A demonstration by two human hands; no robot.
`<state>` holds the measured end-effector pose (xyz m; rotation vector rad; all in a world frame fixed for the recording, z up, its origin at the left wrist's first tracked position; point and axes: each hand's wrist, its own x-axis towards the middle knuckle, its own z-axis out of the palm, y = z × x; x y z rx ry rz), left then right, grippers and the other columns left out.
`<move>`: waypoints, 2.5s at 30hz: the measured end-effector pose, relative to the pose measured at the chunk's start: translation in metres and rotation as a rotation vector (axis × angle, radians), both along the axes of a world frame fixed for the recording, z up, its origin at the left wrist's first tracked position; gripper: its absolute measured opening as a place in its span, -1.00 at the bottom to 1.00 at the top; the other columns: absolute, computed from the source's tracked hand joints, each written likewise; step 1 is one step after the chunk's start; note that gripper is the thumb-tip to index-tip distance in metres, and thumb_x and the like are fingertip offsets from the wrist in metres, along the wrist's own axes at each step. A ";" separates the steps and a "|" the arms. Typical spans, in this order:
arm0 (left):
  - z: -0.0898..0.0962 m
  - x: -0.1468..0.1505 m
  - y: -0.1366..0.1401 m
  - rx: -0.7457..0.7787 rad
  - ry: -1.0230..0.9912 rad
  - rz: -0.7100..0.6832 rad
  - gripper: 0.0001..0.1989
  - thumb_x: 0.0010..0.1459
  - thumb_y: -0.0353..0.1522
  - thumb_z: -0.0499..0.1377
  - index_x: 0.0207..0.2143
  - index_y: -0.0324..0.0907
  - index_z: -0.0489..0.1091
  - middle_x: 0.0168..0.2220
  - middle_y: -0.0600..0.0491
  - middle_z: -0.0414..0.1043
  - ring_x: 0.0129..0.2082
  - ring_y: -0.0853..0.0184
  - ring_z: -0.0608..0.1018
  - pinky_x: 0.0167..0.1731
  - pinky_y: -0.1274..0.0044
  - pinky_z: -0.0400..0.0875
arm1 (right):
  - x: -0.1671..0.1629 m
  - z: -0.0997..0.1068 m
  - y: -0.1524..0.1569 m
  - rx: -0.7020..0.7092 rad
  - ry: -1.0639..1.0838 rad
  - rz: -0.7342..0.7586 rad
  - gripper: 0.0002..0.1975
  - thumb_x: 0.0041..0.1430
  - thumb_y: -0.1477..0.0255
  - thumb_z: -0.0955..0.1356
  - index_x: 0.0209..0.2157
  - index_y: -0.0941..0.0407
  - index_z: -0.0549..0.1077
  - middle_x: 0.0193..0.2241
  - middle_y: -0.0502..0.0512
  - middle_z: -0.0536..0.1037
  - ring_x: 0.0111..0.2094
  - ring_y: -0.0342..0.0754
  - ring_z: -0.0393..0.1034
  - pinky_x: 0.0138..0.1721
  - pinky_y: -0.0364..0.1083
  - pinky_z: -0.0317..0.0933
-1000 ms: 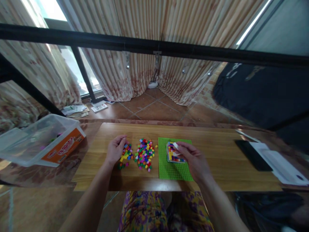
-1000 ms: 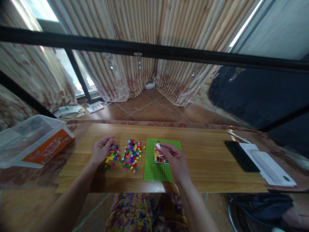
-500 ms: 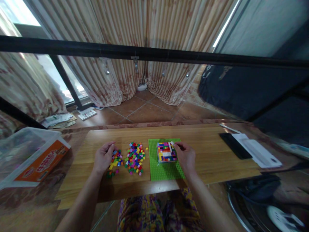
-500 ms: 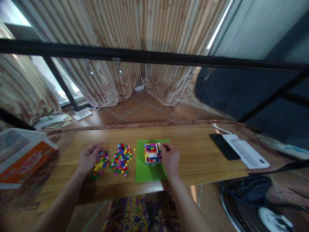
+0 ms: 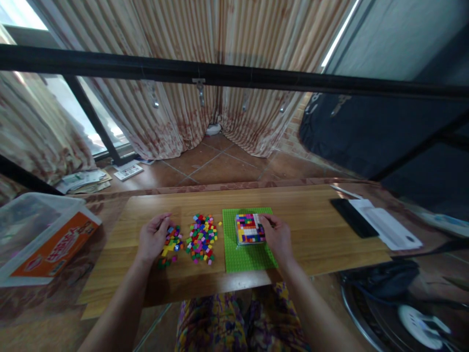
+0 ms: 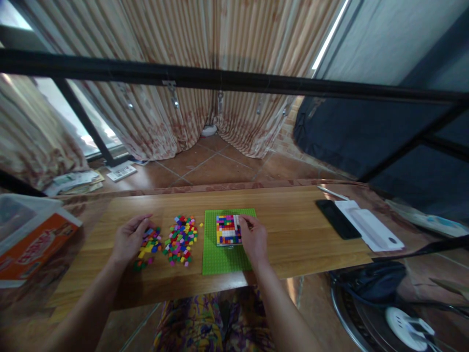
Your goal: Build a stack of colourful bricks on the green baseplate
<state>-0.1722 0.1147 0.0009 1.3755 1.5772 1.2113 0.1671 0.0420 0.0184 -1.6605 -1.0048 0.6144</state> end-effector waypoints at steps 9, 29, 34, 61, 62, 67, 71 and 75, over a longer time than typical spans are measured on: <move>-0.002 -0.001 0.000 -0.019 -0.026 -0.004 -0.48 -0.01 -0.02 0.20 -0.13 -0.21 0.49 -0.45 0.06 0.53 -0.54 0.40 0.48 -0.53 0.59 0.38 | 0.018 -0.014 0.006 0.042 -0.063 0.153 -0.59 0.11 0.20 0.34 -0.07 0.13 0.52 -0.15 0.20 0.56 -0.22 0.03 0.45 -0.21 0.01 0.36; 0.001 0.001 -0.001 -0.021 0.016 0.019 -0.48 0.00 -0.01 0.19 -0.13 -0.21 0.50 -0.42 0.02 0.54 -0.51 0.38 0.48 -0.52 0.60 0.39 | 0.028 -0.008 0.010 0.075 -0.200 0.417 -0.67 0.25 0.22 0.25 -0.12 0.10 0.52 -0.10 0.17 0.52 -0.03 0.02 0.39 0.08 0.06 0.23; 0.007 0.004 -0.004 -0.026 0.008 0.023 -0.48 0.00 -0.01 0.19 -0.15 -0.21 0.50 -0.44 0.03 0.54 -0.55 0.41 0.45 -0.56 0.61 0.36 | 0.032 -0.009 0.005 0.035 -0.119 0.499 -0.63 0.22 0.22 0.30 0.01 0.06 0.46 0.01 0.14 0.49 0.03 0.00 0.38 0.10 0.05 0.23; 0.002 0.002 -0.003 -0.029 0.006 0.013 -0.51 0.02 -0.04 0.19 -0.11 -0.19 0.50 -0.43 0.05 0.53 -0.56 0.42 0.45 -0.55 0.61 0.36 | 0.045 -0.002 0.014 0.014 -0.113 0.553 -0.67 0.18 0.22 0.34 -0.08 0.07 0.53 -0.13 0.11 0.60 -0.11 0.01 0.48 -0.03 0.03 0.33; 0.001 0.002 -0.003 -0.024 0.012 0.012 -0.50 0.02 -0.03 0.19 -0.12 -0.19 0.50 -0.43 0.04 0.53 -0.56 0.41 0.45 -0.56 0.60 0.37 | 0.045 -0.001 0.014 0.010 -0.111 0.552 -0.67 0.17 0.22 0.35 -0.09 0.07 0.53 -0.15 0.10 0.61 -0.12 0.01 0.48 -0.04 0.03 0.33; 0.001 0.002 -0.002 -0.007 0.037 0.009 -0.52 0.00 -0.02 0.19 -0.16 -0.18 0.50 -0.45 0.04 0.54 -0.55 0.38 0.47 -0.55 0.58 0.39 | 0.046 -0.001 0.017 -0.015 -0.060 0.566 -0.67 0.13 0.21 0.37 -0.13 0.09 0.55 -0.23 0.08 0.62 -0.18 -0.01 0.49 -0.09 0.01 0.35; 0.003 0.002 -0.003 -0.025 0.031 0.008 -0.52 0.01 -0.03 0.18 -0.15 -0.18 0.50 -0.44 0.04 0.55 -0.57 0.39 0.47 -0.57 0.58 0.38 | 0.049 -0.002 0.019 -0.036 -0.001 0.616 -0.66 0.10 0.22 0.39 -0.13 0.09 0.54 -0.21 0.07 0.62 -0.16 0.00 0.49 -0.04 0.03 0.34; 0.001 0.001 -0.001 -0.008 0.037 0.008 -0.52 0.00 -0.03 0.19 -0.17 -0.18 0.50 -0.45 0.05 0.55 -0.56 0.39 0.47 -0.54 0.57 0.38 | 0.048 -0.001 0.020 -0.035 0.010 0.633 -0.65 0.10 0.20 0.39 -0.13 0.09 0.55 -0.23 0.06 0.62 -0.16 0.01 0.49 -0.04 0.04 0.34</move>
